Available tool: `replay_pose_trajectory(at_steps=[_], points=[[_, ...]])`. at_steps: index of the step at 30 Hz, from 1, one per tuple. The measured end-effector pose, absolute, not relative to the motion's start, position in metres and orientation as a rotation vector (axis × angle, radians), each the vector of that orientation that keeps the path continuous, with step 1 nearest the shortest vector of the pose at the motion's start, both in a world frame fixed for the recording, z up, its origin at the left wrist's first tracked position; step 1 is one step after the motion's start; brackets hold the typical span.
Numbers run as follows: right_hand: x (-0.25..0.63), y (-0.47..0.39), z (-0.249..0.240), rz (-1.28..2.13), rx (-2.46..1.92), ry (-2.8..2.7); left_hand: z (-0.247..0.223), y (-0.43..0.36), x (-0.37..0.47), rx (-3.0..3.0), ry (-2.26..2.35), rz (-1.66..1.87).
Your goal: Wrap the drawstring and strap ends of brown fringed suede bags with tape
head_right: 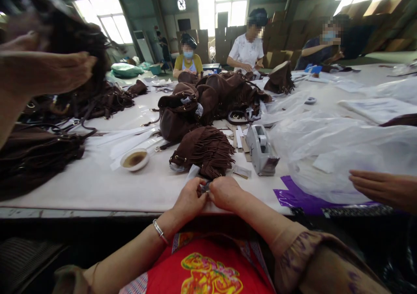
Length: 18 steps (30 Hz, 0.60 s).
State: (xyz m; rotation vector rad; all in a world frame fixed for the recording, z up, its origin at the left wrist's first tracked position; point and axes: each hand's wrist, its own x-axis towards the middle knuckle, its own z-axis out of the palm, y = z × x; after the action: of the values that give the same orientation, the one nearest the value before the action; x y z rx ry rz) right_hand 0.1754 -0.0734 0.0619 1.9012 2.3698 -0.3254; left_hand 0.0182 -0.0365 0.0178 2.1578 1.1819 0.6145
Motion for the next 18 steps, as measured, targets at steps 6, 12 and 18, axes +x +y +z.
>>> replay_pose_trajectory(at_steps=[6, 12, 18], points=[[0.161, -0.078, 0.053, -0.315, 2.09, 2.272, 0.024, -0.028, 0.012, 2.473, 0.921, 0.497], [0.158, -0.091, 0.04, -0.235, 2.248, 2.233, 0.029, -0.021, 0.007, 2.674, 0.909, 0.327], [0.143, -0.083, 0.046, -0.201, 2.321, 2.086, 0.019, -0.024, 0.007, 2.68, 0.931, 0.343]])
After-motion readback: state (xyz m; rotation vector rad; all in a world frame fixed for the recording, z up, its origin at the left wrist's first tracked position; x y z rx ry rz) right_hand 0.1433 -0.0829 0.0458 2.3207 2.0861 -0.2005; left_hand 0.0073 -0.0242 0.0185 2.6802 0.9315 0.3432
